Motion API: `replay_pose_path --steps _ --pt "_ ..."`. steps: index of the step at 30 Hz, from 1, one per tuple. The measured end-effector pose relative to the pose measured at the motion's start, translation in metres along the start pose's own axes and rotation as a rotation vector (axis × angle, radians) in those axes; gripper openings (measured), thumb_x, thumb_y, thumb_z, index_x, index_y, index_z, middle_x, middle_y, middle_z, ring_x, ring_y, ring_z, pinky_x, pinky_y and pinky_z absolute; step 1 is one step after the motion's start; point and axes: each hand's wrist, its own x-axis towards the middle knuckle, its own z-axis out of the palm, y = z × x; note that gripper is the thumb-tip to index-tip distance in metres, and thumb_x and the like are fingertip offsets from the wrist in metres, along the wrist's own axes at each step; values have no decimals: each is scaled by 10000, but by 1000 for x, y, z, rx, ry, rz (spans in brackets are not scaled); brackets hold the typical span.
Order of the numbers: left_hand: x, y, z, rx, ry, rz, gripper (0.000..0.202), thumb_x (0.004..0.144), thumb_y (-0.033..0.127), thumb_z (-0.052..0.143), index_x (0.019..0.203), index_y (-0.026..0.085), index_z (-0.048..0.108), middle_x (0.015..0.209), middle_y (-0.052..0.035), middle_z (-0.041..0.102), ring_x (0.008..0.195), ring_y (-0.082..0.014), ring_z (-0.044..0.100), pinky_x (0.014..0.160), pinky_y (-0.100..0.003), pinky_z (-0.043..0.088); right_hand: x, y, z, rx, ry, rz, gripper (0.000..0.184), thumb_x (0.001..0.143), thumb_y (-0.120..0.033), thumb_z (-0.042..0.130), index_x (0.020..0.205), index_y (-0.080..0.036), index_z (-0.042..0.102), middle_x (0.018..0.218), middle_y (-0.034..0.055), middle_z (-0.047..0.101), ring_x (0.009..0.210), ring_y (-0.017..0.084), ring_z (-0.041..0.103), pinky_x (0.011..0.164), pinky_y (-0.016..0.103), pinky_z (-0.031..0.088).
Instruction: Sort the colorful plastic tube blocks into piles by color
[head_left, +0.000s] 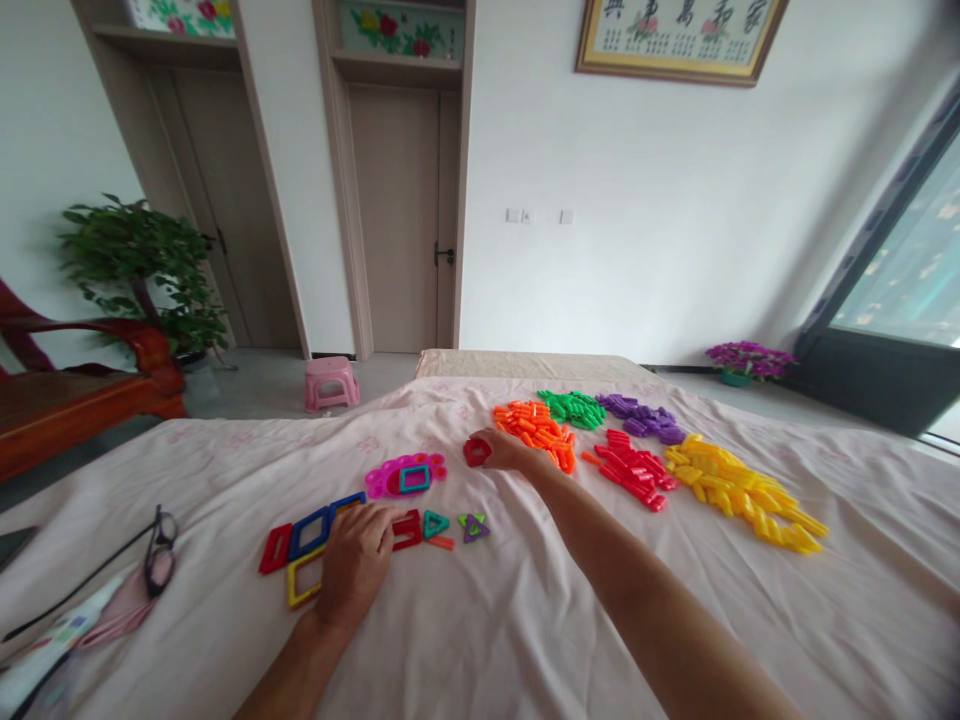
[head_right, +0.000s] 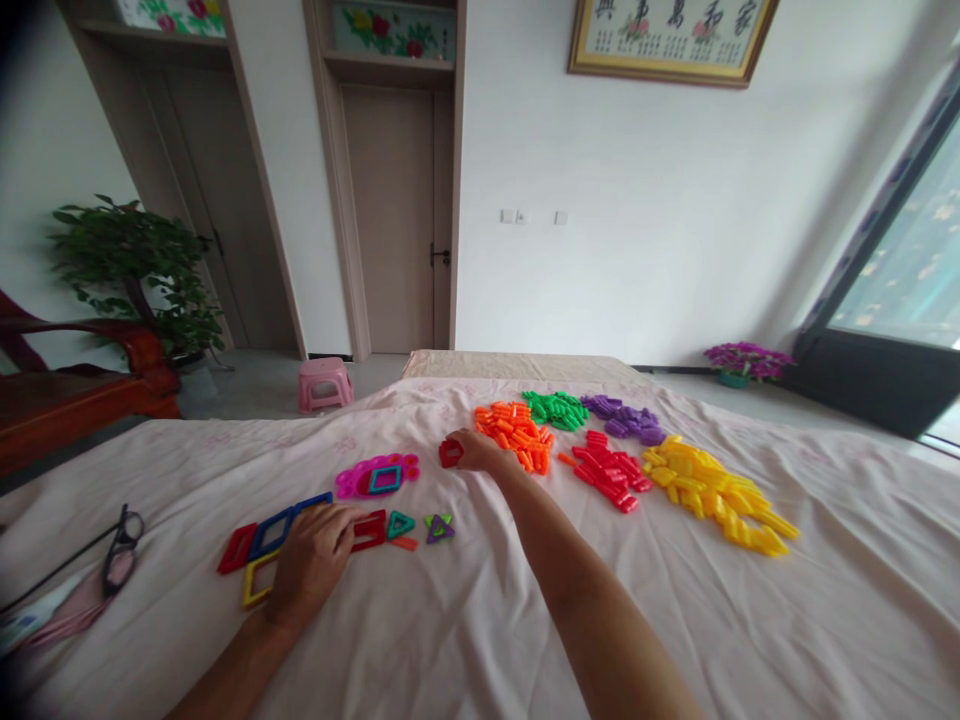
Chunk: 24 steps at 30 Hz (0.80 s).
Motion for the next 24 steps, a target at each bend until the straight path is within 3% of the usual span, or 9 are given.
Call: replay_pose_path --steps 7,12,16,21,24 --pt "1 4 -7 80 -65 -14 285 897 212 505 1044 271 742 1093 -59 756 1057 -257 634 992 -446 410 -3 -8 0 -59 -94 -53 705 704 -254 755 1389 -254 587 1365 97 623 1191 288 612 972 343 484" --pt "2 2 -10 54 -178 16 380 835 451 660 1168 278 719 1219 -83 724 1227 -315 556 1154 -536 252 -12 -14 2 -34 -53 16 793 658 -106 681 1429 -234 548 1414 121 578 1198 296 609 960 364 500" --pt "2 -5 -7 -24 -256 39 419 818 503 686 1180 293 712 1209 -74 731 1239 -298 564 1205 -566 145 -27 -25 9 -22 86 34 798 647 -52 599 1429 -203 538 1474 121 521 1276 312 547 1040 429 460" --pt "2 1 -8 -114 -284 82 341 880 427 636 1172 265 705 1165 -64 746 1132 -241 641 1206 -532 195 -48 -51 30 25 318 -25 708 676 -40 545 1362 -206 595 1447 106 541 1337 294 476 1105 465 405" --pt "7 4 -15 -143 -215 -4 332 932 417 543 1173 259 707 1180 -66 742 1154 -223 634 1193 -465 266 -58 -65 43 100 447 -90 645 697 -27 509 1298 -223 636 1389 96 581 1291 265 509 1097 463 416"
